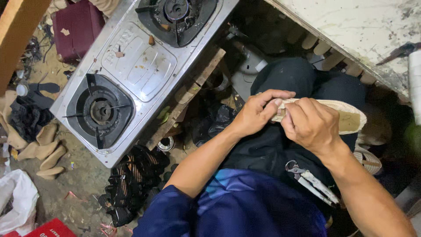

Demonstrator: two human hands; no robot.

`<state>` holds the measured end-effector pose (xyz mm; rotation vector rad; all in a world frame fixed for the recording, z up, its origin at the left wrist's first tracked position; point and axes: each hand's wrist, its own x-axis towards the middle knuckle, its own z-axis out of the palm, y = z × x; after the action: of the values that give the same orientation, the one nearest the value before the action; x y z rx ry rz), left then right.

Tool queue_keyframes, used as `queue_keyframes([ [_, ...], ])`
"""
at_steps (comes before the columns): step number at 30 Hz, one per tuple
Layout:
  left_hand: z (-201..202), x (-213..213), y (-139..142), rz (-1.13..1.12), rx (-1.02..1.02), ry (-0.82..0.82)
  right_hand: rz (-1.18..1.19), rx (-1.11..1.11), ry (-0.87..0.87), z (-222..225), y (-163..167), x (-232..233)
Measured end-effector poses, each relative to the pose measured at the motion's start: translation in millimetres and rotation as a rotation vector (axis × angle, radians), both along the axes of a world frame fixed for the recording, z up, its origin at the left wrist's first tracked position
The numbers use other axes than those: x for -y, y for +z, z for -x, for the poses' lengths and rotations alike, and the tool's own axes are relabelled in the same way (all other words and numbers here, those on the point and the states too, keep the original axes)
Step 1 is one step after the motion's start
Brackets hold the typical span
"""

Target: The person sits on the floor of a shoemaking workshop and works on a woven shoe upper over a wooden last. They trim excess material with scissors and a knife, apply adhesive to the sole with a brush, press and hammer the sole to secure it, then pull the wooden last out of the finished shoe.

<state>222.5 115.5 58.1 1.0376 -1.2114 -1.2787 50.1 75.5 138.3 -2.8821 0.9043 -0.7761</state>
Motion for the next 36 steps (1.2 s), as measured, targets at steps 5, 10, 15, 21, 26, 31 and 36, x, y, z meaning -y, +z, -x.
queue_keyframes([
  [5, -5, 11, -3, -0.04, -0.052, -0.078, -0.029, 0.024, 0.013, 3, -4, 10],
  [10, -28, 16, 0, 0.276, 0.205, -0.231, -0.052, 0.149, 0.029, 3, -7, 13],
  [15, -34, 18, 6, 0.379, 0.367, -0.293, -0.114, 0.164, 0.027, 11, -9, 9],
  [21, -29, 25, 7, 0.345, 0.427, -0.234, -0.239, 0.212, -0.016, 32, -13, 18],
  [26, -33, 31, -1, 0.342, 0.395, -0.163, -0.247, 0.153, -0.422, 99, -15, 47],
  [31, -42, 40, -3, 0.383, 0.355, -0.142, -0.37, -0.06, -0.679, 142, -35, 81],
  [36, -41, 35, 7, 0.366, 0.384, -0.138, -0.469, -0.136, -0.716, 150, -47, 100],
])
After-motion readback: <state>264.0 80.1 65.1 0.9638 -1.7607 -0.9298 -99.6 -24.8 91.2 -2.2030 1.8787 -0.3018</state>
